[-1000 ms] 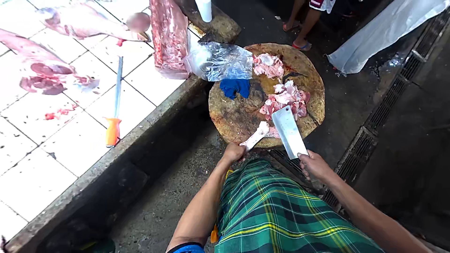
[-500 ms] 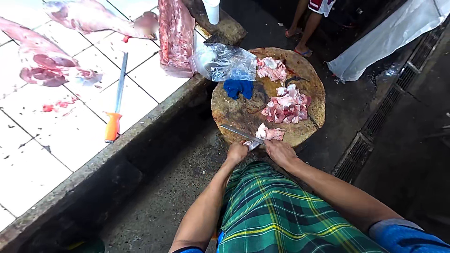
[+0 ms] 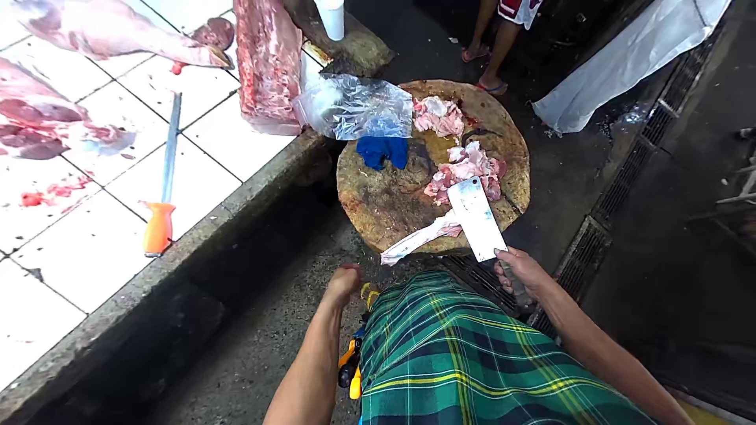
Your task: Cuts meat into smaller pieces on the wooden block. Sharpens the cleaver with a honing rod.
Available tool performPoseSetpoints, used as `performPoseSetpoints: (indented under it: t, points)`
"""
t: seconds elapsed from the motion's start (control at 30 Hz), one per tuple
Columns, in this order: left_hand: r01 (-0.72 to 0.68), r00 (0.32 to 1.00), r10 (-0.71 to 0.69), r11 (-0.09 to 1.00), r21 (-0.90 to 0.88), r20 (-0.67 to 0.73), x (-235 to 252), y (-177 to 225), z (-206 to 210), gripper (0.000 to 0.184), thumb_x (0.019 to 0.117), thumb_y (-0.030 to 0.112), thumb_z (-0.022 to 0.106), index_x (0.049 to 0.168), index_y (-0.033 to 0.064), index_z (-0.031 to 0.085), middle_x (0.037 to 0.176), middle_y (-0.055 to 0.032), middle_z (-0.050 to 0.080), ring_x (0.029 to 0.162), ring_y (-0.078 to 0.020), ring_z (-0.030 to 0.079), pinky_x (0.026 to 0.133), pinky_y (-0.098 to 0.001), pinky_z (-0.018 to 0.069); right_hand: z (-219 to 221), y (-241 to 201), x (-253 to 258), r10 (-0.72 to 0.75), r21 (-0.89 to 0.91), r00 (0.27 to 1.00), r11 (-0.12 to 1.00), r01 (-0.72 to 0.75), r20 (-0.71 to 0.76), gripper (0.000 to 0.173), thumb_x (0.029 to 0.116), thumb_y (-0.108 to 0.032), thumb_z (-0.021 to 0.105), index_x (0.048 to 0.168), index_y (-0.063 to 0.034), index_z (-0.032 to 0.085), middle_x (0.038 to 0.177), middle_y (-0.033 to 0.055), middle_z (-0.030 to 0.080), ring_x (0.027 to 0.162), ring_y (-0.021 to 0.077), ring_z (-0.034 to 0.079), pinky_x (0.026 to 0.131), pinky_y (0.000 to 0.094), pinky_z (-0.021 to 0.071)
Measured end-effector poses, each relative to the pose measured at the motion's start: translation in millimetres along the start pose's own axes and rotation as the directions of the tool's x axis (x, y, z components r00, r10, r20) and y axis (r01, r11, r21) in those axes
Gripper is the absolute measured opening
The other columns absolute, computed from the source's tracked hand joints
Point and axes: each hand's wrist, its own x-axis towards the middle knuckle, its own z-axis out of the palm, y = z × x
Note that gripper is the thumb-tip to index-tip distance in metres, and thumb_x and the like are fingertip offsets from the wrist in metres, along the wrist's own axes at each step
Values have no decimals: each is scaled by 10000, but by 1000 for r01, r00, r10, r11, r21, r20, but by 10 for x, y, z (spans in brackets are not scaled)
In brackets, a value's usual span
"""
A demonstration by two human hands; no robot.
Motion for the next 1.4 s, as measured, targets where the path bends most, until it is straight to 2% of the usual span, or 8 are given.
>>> performPoseSetpoints:
  t: [0.1, 0.3, 0.47, 0.6, 0.9, 1.0, 1.13, 1.4]
  points:
    - [-238, 903, 349, 892, 385, -251, -202, 319, 119, 401, 1000, 218, 577, 1340, 8, 609, 1388, -277, 559, 1275, -445, 560, 1039, -650, 466, 243, 100, -72, -194, -179, 954, 972, 154, -230, 370, 1107, -394, 454, 1207, -70, 602, 717, 44, 587, 475, 156, 543, 443, 326, 522]
    - [-518, 678, 735, 467, 717, 12, -44, 715, 902, 389, 914, 379, 752, 1045, 13, 727, 1613, -217, 372, 1539, -480, 193, 1207, -682, 243, 546, 15, 81, -468, -726, 868, 654, 214, -165, 445, 1083, -466, 426, 1151, -102, 674, 815, 111, 677, 765, 266, 679, 739, 508, 556]
    - [-548, 795, 602, 664, 509, 70, -195, 910, 1004, 300, 986, 321, 641, 1038, 35, 717, 1066, -146, 700, 1017, -320, 685, 901, -555, 566, 949, -237, 265, -507, -898, 857, 328, 294, 95, 425, 1088, -422, 402, 1261, -143, 671, 1104, 131, 727, 1028, 328, 711, 893, 563, 567]
    - [-331, 941, 335, 871, 364, 54, -247, 1016, 1054, 434, 962, 466, 585, 1198, 106, 639, 911, -134, 726, 820, -305, 730, 752, -572, 597, 1165, -245, 409, -546, -935, 816, 153, 321, 190, 369, 1083, -382, 398, 1198, -155, 665, 1053, 114, 720, 942, 319, 722, 792, 533, 588]
    - [-268, 959, 212, 897, 351, 190, -307, 856, -20, 289, 1024, 325, 591, 1078, 77, 731, 837, -141, 723, 667, -260, 707, 654, -494, 618, 224, 144, -35, -361, -993, 932, 112, 24, -18, 435, 1102, -379, 355, 1317, -99, 608, 1139, 221, 694, 980, 434, 712, 798, 625, 573]
    - [-231, 972, 230, 900, 370, 47, -258, 618, -571, 247, 1002, 301, 607, 960, 91, 728, 778, -143, 689, 658, -292, 647, 621, -554, 526, 4, 54, -112, -227, -933, 973, 359, 35, -51, 467, 1093, -445, 394, 1273, -89, 637, 1022, 190, 714, 939, 367, 712, 824, 592, 563]
    - [-222, 974, 214, 837, 500, 74, -298, 563, -877, 329, 1026, 368, 586, 968, 67, 705, 798, -148, 665, 710, -305, 638, 663, -558, 517, 262, 33, -142, -75, -399, 990, 917, 21, -119, 365, 1093, -388, 480, 1225, -78, 620, 729, 44, 594, 500, 151, 564, 468, 331, 531]
    - [-457, 821, 569, 604, 653, 48, -859, 1307, -951, 221, 1025, 241, 602, 1150, 174, 772, 957, -109, 759, 901, -303, 725, 834, -597, 559, 656, 501, -9, -346, -353, 766, 921, 166, -541, 430, 1079, -474, 463, 1157, -95, 650, 716, 60, 627, 557, 204, 615, 551, 436, 559]
